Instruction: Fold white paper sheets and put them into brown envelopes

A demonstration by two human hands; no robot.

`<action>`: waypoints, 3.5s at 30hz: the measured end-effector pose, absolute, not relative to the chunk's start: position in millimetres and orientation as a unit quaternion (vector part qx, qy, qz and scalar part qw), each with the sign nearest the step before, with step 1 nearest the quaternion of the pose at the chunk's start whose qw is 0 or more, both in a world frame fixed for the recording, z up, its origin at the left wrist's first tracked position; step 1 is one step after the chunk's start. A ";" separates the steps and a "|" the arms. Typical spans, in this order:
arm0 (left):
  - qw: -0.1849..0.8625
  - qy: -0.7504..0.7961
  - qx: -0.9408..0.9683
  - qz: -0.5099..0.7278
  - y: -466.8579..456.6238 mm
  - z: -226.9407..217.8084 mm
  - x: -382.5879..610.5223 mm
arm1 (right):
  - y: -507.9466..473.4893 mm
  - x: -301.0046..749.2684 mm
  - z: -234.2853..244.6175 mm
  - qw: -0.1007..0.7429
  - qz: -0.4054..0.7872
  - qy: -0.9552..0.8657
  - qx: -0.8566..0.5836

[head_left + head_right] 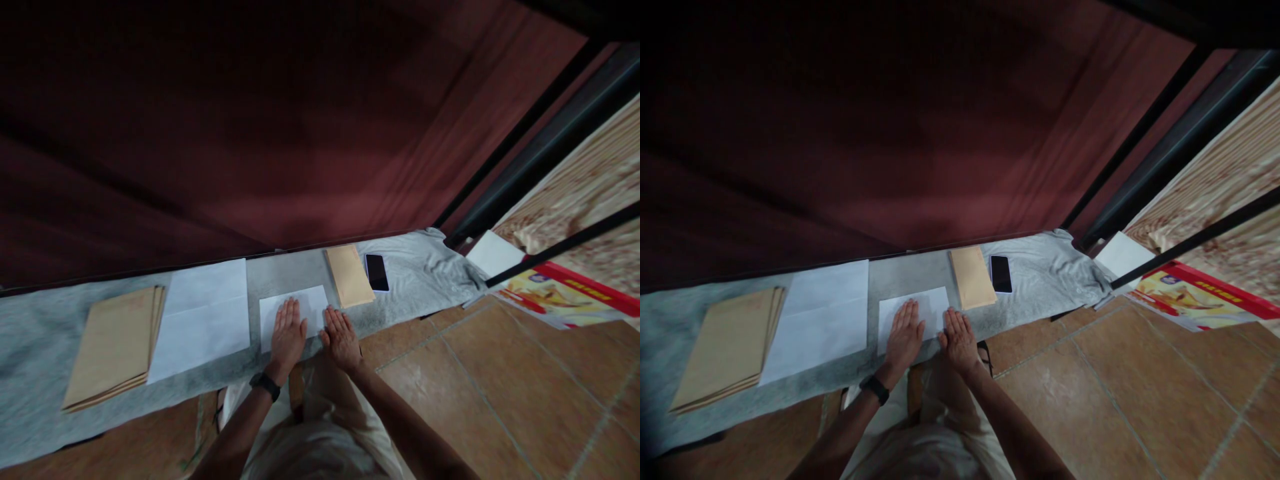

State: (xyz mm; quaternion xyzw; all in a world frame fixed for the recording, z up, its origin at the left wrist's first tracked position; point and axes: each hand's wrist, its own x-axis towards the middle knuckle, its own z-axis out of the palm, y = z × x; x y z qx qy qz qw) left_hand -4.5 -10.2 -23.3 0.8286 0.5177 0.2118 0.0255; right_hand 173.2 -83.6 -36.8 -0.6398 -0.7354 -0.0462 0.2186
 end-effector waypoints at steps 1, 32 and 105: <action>0.031 0.507 0.837 0.203 -13.2 -23.2 2.1 | -83.5 173.4 -36.4 0.217 -0.046 -0.736 -0.640; 0.013 0.561 0.804 0.194 -41.8 -28.0 -55.9 | -81.1 174.9 -38.7 0.209 -0.044 -0.739 -0.640; 0.026 0.504 0.848 0.160 -71.0 -16.3 -54.8 | -88.8 159.5 -18.9 0.200 0.021 -0.752 -0.627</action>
